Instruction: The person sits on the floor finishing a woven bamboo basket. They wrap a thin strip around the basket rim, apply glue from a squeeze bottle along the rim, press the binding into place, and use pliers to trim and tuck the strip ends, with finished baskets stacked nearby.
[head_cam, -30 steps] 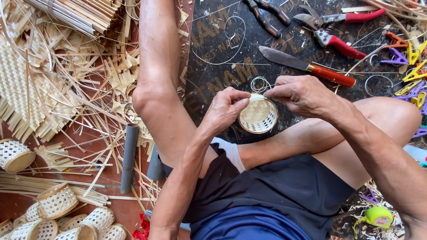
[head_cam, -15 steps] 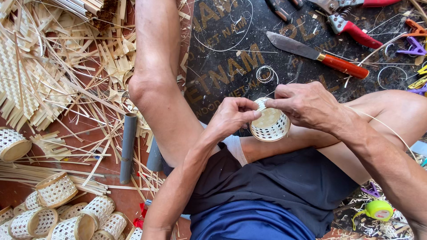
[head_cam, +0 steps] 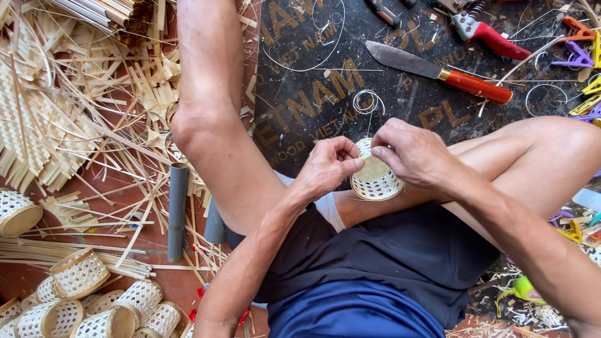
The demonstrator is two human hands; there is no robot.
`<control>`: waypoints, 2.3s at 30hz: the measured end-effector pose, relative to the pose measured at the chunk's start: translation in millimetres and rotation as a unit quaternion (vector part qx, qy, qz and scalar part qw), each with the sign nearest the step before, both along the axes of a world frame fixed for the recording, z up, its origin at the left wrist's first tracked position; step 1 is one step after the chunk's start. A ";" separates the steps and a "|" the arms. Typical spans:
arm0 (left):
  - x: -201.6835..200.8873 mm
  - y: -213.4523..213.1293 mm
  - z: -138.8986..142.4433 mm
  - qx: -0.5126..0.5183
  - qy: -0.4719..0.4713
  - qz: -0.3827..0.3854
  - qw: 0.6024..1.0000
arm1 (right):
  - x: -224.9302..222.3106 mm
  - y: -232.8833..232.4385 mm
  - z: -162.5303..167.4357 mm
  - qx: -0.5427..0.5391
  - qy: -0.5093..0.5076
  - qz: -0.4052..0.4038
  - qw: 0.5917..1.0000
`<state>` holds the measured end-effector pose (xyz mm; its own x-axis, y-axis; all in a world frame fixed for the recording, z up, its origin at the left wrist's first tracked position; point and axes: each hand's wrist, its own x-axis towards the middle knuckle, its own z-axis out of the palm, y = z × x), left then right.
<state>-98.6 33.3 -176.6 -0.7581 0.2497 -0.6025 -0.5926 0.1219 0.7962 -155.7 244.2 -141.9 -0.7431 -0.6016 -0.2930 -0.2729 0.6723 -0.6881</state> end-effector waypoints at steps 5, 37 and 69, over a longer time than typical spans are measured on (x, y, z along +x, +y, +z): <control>1.1 -3.3 1.9 0.060 -0.012 0.021 0.998 | 24.4 -6.2 -6.6 -0.040 0.098 -0.027 0.994; 69.6 12.1 -6.3 0.143 0.001 0.236 0.961 | 89.8 -40.4 13.6 -0.305 -0.328 -0.423 0.788; 95.1 -0.5 -33.8 0.223 -0.066 0.295 0.927 | -18.1 -73.1 53.5 0.131 0.252 0.300 0.911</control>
